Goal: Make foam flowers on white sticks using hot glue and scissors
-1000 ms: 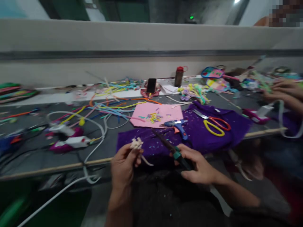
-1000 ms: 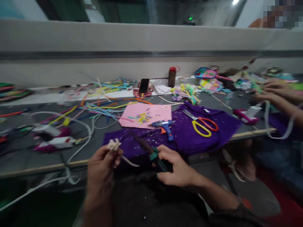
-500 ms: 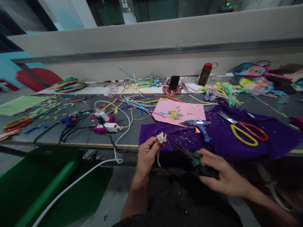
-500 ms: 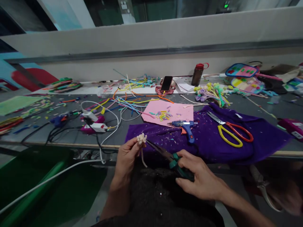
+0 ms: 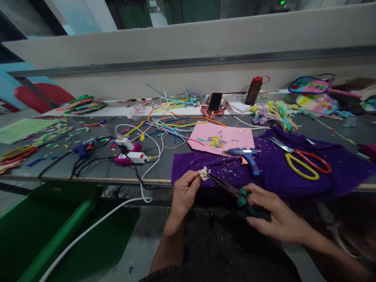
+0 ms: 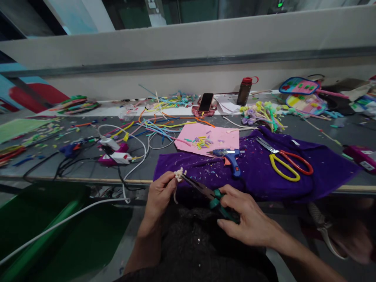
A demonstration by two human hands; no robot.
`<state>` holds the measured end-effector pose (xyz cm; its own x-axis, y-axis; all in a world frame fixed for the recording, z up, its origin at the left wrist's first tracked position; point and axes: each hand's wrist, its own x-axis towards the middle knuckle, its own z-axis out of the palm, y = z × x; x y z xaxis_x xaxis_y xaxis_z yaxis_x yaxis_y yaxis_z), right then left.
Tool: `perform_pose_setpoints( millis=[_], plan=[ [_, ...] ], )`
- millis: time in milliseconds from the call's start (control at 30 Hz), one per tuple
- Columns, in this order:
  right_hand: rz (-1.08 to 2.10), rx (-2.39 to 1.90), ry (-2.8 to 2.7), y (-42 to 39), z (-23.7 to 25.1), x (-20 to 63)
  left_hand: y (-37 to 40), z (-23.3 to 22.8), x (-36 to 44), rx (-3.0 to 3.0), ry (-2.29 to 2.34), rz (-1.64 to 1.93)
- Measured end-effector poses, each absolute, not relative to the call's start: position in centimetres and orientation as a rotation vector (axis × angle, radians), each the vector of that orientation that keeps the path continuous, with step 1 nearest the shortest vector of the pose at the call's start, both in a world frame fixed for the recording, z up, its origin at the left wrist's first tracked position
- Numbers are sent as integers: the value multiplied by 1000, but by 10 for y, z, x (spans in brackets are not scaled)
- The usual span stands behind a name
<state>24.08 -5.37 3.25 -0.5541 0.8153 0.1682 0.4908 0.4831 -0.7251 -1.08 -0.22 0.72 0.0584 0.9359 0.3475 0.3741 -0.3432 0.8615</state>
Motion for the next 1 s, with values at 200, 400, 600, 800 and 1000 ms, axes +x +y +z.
perform_pose_setpoints(
  millis=[200, 400, 600, 800, 1000],
  plan=[
    [860, -1083, -2217, -54, 32, 244, -2, 7, -12, 1729, 1296, 1260],
    [870, -1097, -2241, -55, 28, 250, -3, 6, -13, 1645, 1287, 1246],
    [849, -1092, -2265, -55, 27, 248, -3, 4, -13, 1640, 1283, 1219],
    [855, -1076, -2268, -54, 28, 247, -4, 5, -12, 1669, 1292, 1196],
    [883, -1086, -2261, -53, 27, 247, -4, 6, -11, 1699, 1270, 1204]
  ],
)
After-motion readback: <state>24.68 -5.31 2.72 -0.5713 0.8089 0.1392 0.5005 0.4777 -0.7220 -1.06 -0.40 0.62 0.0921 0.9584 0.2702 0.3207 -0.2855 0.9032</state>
